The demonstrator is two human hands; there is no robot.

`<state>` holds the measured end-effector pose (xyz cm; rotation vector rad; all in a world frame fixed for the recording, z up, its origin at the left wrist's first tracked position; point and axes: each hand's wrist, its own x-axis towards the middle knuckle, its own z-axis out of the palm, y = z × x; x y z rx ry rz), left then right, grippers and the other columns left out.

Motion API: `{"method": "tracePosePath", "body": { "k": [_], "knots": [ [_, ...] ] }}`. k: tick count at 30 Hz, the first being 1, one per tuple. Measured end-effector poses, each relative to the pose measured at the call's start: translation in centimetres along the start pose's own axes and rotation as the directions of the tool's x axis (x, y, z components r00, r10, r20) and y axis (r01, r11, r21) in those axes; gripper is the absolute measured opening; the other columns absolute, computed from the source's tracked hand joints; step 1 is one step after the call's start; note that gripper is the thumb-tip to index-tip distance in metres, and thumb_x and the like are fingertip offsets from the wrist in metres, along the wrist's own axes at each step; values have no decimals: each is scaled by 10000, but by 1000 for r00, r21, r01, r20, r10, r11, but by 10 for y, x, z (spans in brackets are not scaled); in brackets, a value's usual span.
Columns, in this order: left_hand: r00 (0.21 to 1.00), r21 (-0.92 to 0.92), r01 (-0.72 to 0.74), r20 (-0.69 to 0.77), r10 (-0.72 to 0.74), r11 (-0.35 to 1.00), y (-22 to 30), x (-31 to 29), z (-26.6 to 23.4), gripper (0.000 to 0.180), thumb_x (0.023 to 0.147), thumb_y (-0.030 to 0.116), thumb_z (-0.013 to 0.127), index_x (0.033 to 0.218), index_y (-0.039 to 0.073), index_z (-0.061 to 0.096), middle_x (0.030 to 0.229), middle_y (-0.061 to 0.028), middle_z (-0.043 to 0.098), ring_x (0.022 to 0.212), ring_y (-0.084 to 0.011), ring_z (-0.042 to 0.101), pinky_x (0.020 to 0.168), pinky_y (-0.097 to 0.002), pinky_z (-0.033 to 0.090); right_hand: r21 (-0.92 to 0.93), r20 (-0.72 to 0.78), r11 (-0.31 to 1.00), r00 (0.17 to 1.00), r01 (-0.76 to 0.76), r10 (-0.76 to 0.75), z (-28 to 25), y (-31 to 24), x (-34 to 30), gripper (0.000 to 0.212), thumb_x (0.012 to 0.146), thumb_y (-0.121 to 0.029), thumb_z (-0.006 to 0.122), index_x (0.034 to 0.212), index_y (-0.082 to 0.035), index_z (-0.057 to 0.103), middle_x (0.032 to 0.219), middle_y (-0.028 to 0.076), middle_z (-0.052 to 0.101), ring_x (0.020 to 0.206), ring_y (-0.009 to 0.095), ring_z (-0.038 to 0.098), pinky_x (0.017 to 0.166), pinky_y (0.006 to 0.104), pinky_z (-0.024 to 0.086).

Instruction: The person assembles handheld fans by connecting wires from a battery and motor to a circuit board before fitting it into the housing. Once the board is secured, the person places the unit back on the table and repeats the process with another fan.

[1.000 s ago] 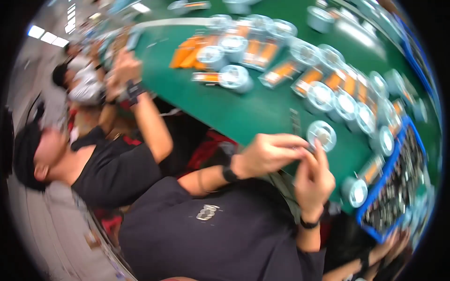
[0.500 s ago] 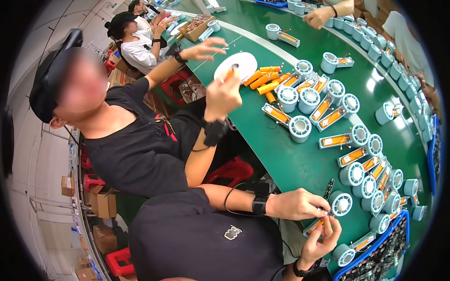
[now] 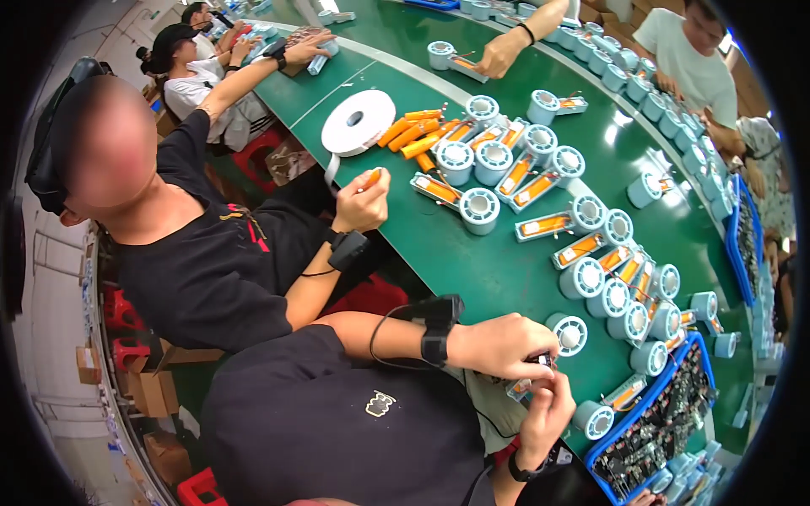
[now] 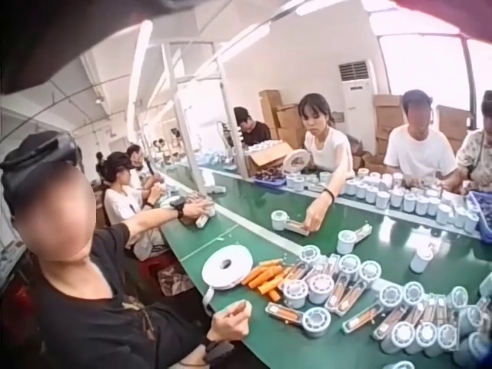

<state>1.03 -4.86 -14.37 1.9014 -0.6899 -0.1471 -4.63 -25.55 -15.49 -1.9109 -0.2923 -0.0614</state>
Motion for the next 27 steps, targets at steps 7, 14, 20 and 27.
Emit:
{"method": "tracePosePath", "body": {
  "k": [7, 14, 20, 27],
  "knots": [
    [984, -2, -42, 173, 42, 999, 15, 15, -6, 229, 818, 217, 758, 999, 88, 702, 1094, -92, 679, 979, -259, 665, 712, -384, 523, 49, 131, 965, 959, -259, 251, -4, -26, 2, 138, 1024, -111, 588, 1050, 24, 578, 771, 29, 610, 666, 96, 555, 592, 257, 425],
    [775, 422, -632, 319, 546, 650, -19, 49, -3, 142, 809, 170, 758, 943, 128, 741, 1199, -50, 652, 1297, -321, 527, 1044, -533, 434, -327, 300, 931, 917, -160, 263, -33, -33, 8, 161, 1030, -113, 574, 1101, 31, 566, 778, 97, 638, 690, 197, 629, 643, 328, 479],
    [777, 339, -629, 230, 586, 700, -40, 56, 16, 39, 744, 169, 771, 776, 151, 756, 1099, -4, 670, 1279, -300, 510, 1119, -597, 334, -628, 223, 778, 961, 14, 163, -23, -34, 2, 182, 1018, -104, 562, 1138, 32, 555, 888, 264, 638, 779, 450, 613, 696, 451, 479],
    [833, 291, -554, 178, 524, 780, -31, 48, 8, 149, 785, 255, 790, 737, 118, 751, 1131, -78, 666, 1317, -349, 495, 1144, -584, 342, -639, -126, 732, 971, -237, 204, 0, -18, 2, 196, 1025, -70, 522, 1179, 47, 549, 992, 278, 650, 862, 453, 626, 739, 466, 479]
  ]
}}
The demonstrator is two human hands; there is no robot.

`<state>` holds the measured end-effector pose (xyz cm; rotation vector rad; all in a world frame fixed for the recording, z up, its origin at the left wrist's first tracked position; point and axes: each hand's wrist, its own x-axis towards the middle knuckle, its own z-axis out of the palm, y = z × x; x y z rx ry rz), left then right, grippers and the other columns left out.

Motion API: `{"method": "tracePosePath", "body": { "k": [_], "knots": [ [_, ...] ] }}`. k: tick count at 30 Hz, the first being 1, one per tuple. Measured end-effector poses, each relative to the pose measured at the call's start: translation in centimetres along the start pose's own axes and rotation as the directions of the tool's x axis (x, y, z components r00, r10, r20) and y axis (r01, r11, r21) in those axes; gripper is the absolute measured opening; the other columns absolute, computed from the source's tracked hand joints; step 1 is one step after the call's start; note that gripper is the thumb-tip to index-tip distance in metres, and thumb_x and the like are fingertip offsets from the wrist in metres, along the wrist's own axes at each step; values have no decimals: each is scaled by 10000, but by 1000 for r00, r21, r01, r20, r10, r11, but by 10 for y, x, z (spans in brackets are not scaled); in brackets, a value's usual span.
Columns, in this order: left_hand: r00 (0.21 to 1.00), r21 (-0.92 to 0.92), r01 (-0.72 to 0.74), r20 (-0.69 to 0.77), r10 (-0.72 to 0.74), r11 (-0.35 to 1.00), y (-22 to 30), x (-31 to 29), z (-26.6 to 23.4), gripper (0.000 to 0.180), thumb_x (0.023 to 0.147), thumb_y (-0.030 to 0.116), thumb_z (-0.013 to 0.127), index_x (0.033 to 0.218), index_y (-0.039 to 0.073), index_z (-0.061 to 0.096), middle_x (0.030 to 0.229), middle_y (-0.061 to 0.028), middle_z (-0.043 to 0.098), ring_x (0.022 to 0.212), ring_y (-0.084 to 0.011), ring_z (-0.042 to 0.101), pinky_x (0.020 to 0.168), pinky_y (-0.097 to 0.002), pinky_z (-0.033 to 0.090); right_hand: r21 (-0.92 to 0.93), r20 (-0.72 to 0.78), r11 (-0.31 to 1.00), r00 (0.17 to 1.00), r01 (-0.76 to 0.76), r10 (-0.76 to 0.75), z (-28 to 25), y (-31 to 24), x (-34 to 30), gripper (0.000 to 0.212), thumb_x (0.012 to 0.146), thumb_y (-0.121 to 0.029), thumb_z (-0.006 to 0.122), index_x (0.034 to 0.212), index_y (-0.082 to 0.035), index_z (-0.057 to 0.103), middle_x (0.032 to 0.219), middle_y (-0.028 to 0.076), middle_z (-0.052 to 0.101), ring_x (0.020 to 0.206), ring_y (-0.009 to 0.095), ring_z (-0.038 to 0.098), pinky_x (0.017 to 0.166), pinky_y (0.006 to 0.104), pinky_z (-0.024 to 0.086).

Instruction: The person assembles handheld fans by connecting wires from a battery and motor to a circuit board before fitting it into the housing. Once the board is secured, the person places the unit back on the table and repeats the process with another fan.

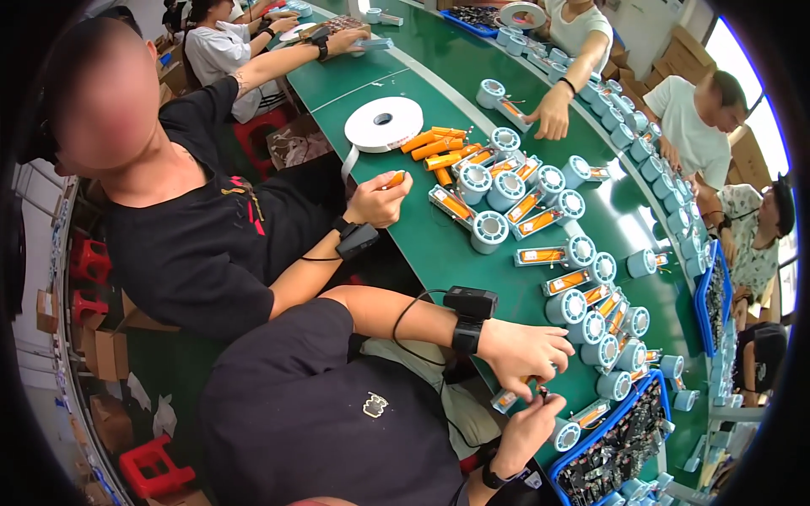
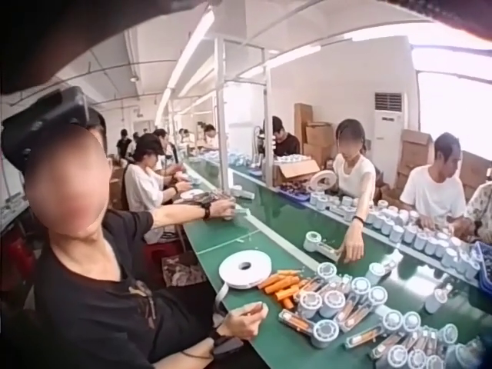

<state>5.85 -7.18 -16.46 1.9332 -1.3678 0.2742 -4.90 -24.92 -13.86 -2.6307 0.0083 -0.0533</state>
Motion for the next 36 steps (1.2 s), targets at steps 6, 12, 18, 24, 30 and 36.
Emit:
{"method": "tracePosePath", "body": {
  "k": [6, 12, 18, 24, 30, 36],
  "knots": [
    [984, 68, 26, -179, -14, 997, 6, -5, 12, 214, 811, 286, 773, 714, 95, 766, 1088, -75, 688, 1305, -361, 503, 1085, -528, 410, 372, -128, 926, 992, 66, -19, 9, -8, -5, 270, 1031, -50, 501, 1269, 69, 543, 1077, 283, 655, 937, 428, 650, 820, 441, 499],
    [998, 133, 45, -46, -39, 990, 9, -1, 6, 166, 797, 248, 755, 750, 92, 781, 1077, -74, 707, 1281, -356, 539, 1063, -521, 445, 419, -83, 906, 996, 60, -28, 17, 4, -11, 317, 1048, -73, 494, 1328, 70, 538, 1134, 272, 647, 980, 389, 645, 852, 418, 496],
    [981, 352, 195, -52, -189, 915, 22, 7, 16, 142, 754, 196, 743, 804, 70, 784, 1070, -93, 711, 1258, -358, 572, 1047, -569, 489, 283, -45, 957, 998, 59, -48, 10, 8, -10, 371, 1060, -111, 519, 1381, 74, 530, 1148, 225, 677, 985, 277, 652, 892, 369, 504],
    [982, 348, 165, 29, -187, 923, 26, 7, 0, 163, 749, 184, 747, 823, 42, 778, 1040, -106, 712, 1280, -390, 555, 1046, -606, 485, 339, -48, 939, 997, 67, -54, 21, 16, -10, 372, 1057, -110, 525, 1377, 80, 531, 1137, 225, 681, 964, 276, 653, 870, 369, 508],
    [974, 296, 136, 133, -182, 945, 24, 8, -5, 167, 735, 170, 754, 833, 39, 787, 1016, -105, 715, 1269, -426, 556, 1036, -640, 481, 346, -108, 929, 989, 133, -102, 29, 26, -9, 354, 1060, -110, 524, 1360, 80, 538, 1069, 184, 679, 875, 226, 622, 798, 345, 504],
    [967, 406, 153, 124, -220, 901, 32, 15, -5, 162, 745, 192, 786, 873, 94, 805, 963, -40, 729, 1117, -323, 618, 965, -558, 533, 372, -46, 927, 998, 55, -41, 32, 36, -7, 326, 1067, -112, 516, 1328, 80, 548, 995, 135, 658, 804, 181, 576, 728, 321, 484]
  ]
}}
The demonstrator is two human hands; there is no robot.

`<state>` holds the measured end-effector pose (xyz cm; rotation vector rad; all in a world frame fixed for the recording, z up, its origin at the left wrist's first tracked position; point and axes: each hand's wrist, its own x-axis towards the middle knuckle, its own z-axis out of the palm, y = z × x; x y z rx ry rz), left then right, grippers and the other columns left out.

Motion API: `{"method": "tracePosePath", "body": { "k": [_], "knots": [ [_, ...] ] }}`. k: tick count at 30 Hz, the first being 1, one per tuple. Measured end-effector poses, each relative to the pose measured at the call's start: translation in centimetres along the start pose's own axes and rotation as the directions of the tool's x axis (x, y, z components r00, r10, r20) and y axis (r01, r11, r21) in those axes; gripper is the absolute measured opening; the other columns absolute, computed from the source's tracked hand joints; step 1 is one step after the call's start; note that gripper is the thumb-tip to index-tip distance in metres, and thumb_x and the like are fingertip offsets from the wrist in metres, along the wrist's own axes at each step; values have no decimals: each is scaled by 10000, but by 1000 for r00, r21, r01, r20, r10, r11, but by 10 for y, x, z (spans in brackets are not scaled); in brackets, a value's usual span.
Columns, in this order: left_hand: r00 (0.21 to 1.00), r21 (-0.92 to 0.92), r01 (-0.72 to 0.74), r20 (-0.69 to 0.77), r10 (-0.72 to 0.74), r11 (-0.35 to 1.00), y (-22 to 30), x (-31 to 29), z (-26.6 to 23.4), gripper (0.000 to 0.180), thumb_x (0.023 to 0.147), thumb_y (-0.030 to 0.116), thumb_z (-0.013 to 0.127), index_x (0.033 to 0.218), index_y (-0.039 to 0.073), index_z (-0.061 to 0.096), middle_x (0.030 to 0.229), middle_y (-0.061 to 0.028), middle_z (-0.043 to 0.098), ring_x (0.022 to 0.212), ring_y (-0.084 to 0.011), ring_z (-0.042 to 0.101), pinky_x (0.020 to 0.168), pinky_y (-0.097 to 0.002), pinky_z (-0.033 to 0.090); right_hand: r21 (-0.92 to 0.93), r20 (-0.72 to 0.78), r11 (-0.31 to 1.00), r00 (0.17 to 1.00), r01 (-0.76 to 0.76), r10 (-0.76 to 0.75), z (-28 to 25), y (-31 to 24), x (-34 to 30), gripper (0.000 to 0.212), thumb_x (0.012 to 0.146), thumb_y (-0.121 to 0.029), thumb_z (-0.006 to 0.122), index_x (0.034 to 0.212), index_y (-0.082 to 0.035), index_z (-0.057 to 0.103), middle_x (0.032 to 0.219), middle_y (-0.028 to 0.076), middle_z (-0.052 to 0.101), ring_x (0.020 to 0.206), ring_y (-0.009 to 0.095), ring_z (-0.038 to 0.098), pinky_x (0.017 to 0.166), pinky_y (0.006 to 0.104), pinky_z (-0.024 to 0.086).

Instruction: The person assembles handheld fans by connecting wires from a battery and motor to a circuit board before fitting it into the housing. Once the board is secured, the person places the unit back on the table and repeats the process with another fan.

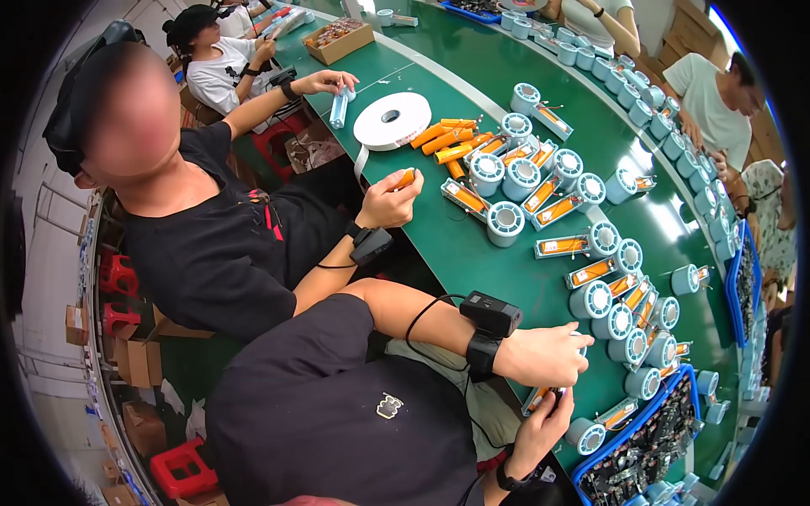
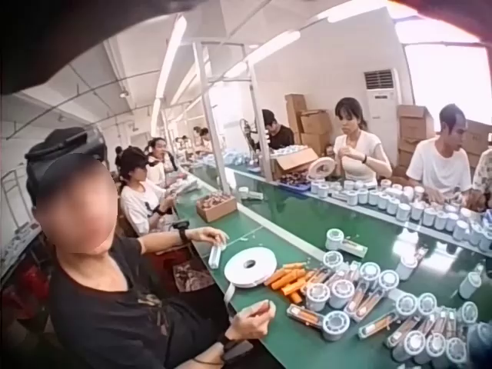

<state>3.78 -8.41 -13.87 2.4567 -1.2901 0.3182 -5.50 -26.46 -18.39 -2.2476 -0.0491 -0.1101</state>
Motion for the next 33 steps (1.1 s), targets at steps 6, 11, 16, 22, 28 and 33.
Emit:
{"method": "tracePosePath", "body": {
  "k": [6, 11, 16, 22, 28, 33],
  "knots": [
    [1000, -2, -5, -21, 5, 1000, -3, 2, 3, 158, 733, 200, 790, 850, 94, 805, 938, -37, 729, 1066, -305, 627, 925, -537, 542, 59, -70, 998, 998, 5, -1, 4, -9, 0, 323, 1068, -120, 524, 1322, 77, 556, 991, 125, 659, 805, 160, 570, 714, 315, 481],
    [999, 25, 26, -30, -25, 999, 3, 2, 2, 158, 731, 211, 786, 837, 95, 805, 923, -45, 730, 1071, -303, 630, 930, -538, 540, 79, -96, 997, 995, 24, -16, 5, -5, 1, 329, 1067, -125, 533, 1322, 81, 557, 1012, 126, 667, 825, 161, 582, 725, 312, 488],
    [999, 3, 35, -11, -35, 999, 4, 4, 4, 148, 733, 206, 769, 821, 91, 800, 928, -64, 725, 1133, -352, 620, 981, -589, 510, 80, -89, 995, 995, 51, -44, 7, -4, 1, 331, 1056, -102, 550, 1335, 76, 552, 1025, 123, 673, 839, 166, 596, 727, 303, 491],
    [989, 44, 140, -59, -137, 989, 17, 4, 16, 142, 718, 192, 740, 791, 80, 789, 975, -89, 713, 1257, -431, 577, 1041, -659, 465, 77, -73, 995, 996, 58, -52, 6, 1, 5, 295, 1032, -47, 571, 1308, 58, 567, 1005, 87, 669, 773, 119, 572, 637, 255, 457],
    [990, 66, 97, -110, -90, 993, 13, -1, 25, 163, 701, 225, 744, 783, 91, 788, 990, -88, 711, 1288, -440, 553, 1050, -663, 455, 232, -65, 972, 996, -46, 63, 2, -21, 3, 268, 1027, -42, 583, 1277, 55, 572, 975, 58, 658, 712, 88, 532, 594, 230, 419],
    [997, 37, 69, -20, -69, 997, 12, -8, 14, 167, 703, 244, 751, 783, 103, 792, 1072, -89, 704, 1332, -441, 513, 1085, -647, 428, 207, -57, 978, 997, -34, 46, 0, -15, 3, 268, 1022, -44, 598, 1268, 57, 574, 966, 53, 654, 718, 89, 540, 602, 227, 430]
  ]
}}
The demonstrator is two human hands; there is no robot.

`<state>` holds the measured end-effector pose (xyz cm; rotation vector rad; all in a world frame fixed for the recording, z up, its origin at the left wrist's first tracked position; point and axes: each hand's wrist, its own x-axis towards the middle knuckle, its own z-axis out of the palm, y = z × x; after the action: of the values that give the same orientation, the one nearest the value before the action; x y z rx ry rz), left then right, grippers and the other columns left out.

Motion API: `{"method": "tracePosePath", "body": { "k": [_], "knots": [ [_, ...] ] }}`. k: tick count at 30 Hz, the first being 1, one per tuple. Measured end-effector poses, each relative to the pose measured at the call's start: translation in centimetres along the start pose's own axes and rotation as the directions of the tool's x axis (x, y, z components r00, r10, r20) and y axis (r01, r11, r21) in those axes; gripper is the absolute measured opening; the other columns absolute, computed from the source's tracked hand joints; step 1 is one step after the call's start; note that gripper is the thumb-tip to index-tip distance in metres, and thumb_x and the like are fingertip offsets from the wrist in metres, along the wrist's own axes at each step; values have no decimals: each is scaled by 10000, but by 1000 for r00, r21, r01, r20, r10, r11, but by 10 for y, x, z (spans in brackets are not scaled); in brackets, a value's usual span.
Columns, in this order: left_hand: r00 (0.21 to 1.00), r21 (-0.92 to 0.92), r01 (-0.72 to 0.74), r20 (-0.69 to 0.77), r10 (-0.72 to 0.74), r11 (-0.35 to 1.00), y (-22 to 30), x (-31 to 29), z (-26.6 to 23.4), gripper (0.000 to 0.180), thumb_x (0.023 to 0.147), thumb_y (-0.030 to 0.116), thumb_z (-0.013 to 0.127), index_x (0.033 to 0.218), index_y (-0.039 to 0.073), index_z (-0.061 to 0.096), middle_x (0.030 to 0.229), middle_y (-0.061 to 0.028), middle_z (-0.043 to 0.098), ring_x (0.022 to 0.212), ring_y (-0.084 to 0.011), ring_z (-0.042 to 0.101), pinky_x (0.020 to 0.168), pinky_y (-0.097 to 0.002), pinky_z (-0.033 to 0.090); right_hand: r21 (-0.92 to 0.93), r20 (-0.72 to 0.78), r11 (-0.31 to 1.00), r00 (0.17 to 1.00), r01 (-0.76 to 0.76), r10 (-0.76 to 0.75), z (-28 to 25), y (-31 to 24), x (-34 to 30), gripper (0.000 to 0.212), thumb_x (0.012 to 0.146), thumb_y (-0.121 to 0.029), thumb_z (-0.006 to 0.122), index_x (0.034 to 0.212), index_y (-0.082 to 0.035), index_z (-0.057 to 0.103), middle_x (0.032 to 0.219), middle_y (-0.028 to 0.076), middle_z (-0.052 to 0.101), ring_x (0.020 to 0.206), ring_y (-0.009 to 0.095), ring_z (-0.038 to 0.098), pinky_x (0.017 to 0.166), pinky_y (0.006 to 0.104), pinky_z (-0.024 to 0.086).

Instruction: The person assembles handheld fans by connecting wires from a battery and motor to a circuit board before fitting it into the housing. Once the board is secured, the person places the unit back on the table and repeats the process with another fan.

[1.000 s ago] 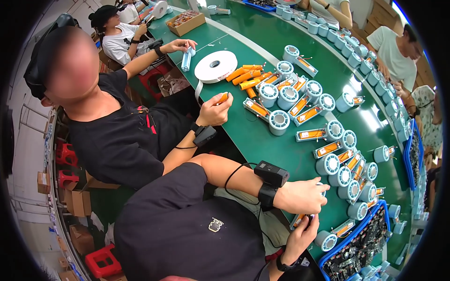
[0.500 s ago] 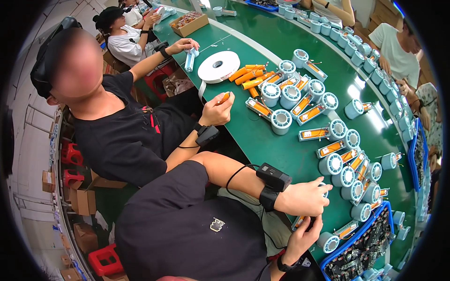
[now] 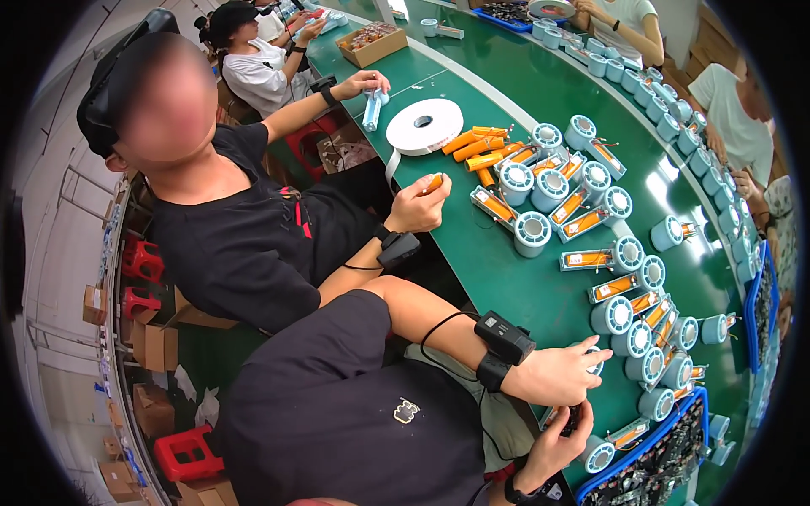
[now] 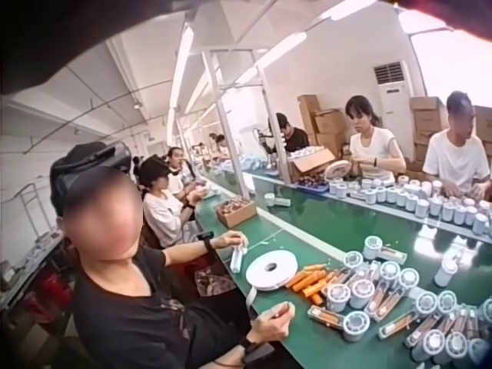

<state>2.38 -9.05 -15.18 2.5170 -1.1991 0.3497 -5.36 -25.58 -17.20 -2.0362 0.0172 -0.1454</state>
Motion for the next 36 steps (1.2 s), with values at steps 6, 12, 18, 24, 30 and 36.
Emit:
{"method": "tracePosePath", "body": {
  "k": [6, 12, 18, 24, 30, 36],
  "knots": [
    [999, 16, -48, -21, 49, 999, -3, -2, 10, 163, 720, 260, 752, 781, 117, 799, 1187, -90, 689, 1372, -438, 474, 1124, -627, 395, -113, -76, 992, 995, 62, -71, 0, 5, -1, 268, 997, -48, 640, 1240, 56, 599, 982, 87, 668, 787, 143, 606, 650, 261, 483],
    [987, 103, 19, -159, -2, 995, 4, -6, 12, 150, 725, 260, 735, 758, 126, 794, 1201, -66, 687, 1365, -411, 494, 1115, -591, 422, -377, -100, 916, 977, 137, -188, -2, -11, 0, 279, 948, -68, 691, 1192, 57, 644, 1067, 174, 673, 929, 297, 645, 807, 379, 523],
    [950, 47, -105, -292, 114, 993, -25, -13, 20, 125, 726, 240, 712, 714, 120, 745, 1138, -42, 688, 1292, -380, 576, 1034, -544, 530, -401, -101, 903, 972, 154, -211, -2, -10, 4, 263, 931, -73, 709, 1153, 64, 682, 1074, 189, 678, 959, 342, 635, 832, 413, 522],
    [863, 28, -129, -489, 126, 991, -21, -17, 34, 118, 726, 217, 696, 708, 104, 670, 1072, -15, 677, 1229, -350, 630, 981, -528, 583, -472, -32, 829, 934, 300, -356, -4, -6, 7, 253, 919, -62, 716, 1149, 45, 717, 1060, 168, 685, 970, 324, 621, 828, 412, 518],
    [830, 23, -151, -539, 139, 988, -22, -18, 37, 108, 710, 212, 692, 712, 105, 677, 1055, -12, 671, 1225, -341, 634, 988, -526, 583, -426, 24, 844, 937, 325, -349, -11, -3, 11, 267, 913, -54, 719, 1164, 35, 720, 1062, 163, 680, 981, 319, 617, 829, 411, 518],
    [873, 35, -153, -463, 152, 988, -20, -20, 32, 125, 708, 223, 687, 663, 110, 711, 1128, -16, 686, 1258, -337, 612, 1017, -533, 557, -396, 54, 850, 933, 348, -356, -13, 3, 9, 274, 922, -25, 690, 1189, 35, 714, 1066, 166, 681, 982, 318, 629, 847, 396, 520]
  ]
}}
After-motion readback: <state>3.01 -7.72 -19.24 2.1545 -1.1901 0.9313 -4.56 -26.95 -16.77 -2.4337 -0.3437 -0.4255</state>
